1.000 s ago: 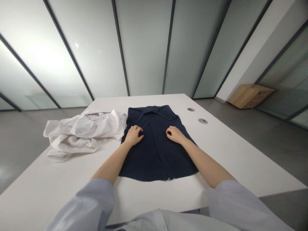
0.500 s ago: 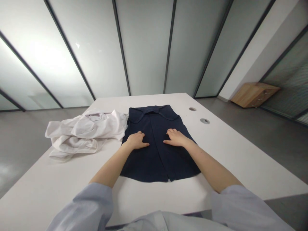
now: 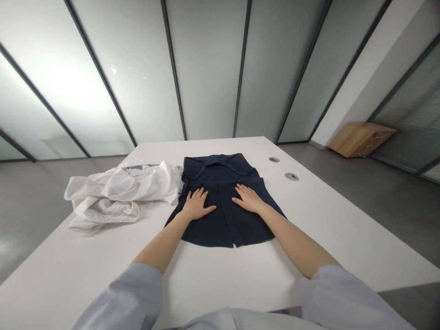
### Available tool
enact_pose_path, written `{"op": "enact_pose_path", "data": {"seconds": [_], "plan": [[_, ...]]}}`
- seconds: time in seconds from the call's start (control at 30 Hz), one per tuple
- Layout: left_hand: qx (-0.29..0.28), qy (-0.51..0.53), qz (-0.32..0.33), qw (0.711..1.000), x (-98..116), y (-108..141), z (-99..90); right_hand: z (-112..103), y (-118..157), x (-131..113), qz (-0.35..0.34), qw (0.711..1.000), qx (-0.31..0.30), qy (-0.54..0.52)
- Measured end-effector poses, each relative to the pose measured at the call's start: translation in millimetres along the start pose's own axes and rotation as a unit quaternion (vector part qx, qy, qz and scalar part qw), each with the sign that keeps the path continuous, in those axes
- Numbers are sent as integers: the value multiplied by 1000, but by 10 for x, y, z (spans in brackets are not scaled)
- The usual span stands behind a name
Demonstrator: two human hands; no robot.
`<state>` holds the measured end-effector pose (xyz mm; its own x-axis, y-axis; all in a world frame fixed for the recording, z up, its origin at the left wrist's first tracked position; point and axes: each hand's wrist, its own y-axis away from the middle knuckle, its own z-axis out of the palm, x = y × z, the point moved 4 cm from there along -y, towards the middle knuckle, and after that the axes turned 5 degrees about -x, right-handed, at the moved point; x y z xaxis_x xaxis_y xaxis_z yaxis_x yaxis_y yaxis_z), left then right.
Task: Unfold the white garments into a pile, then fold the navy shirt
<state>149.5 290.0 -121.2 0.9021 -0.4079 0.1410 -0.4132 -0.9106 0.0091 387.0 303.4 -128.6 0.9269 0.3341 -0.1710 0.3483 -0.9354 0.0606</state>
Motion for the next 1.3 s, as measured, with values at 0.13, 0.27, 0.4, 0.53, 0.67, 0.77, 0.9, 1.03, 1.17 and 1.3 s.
{"op": "enact_pose_path", "data": {"seconds": [0.13, 0.27, 0.4, 0.53, 0.67, 0.77, 0.9, 1.03, 1.17, 1.3], "plan": [[36, 13, 37, 999, 36, 27, -78, -67, 3, -12, -20, 999, 46, -11], [48, 21, 92, 994, 163, 54, -160, -147, 7, -114, -86, 994, 63, -19], [32, 30, 118, 992, 238, 38, -154, -196, 32, -194, -135, 989, 56, -22], [34, 9, 113, 993, 262, 20, -125, -222, 89, -243, -134, 990, 41, -13], [58, -21, 78, 995, 231, 7, -127, -192, 124, -309, -106, 994, 13, 6], [68, -20, 28, 997, 150, -4, -154, -124, 119, -336, -84, 996, -13, 18], [61, 13, 26, 998, 98, 8, -189, -33, 64, -287, -61, 997, -36, 7], [40, 24, 70, 996, 140, 36, -149, -5, -25, -162, -41, 999, -13, -6], [15, 14, 84, 996, 146, 19, -54, -8, -83, -44, -31, 998, 49, -18], [51, 19, 93, 994, 124, -30, -47, -52, -59, -68, -68, 989, 120, -48]]}}
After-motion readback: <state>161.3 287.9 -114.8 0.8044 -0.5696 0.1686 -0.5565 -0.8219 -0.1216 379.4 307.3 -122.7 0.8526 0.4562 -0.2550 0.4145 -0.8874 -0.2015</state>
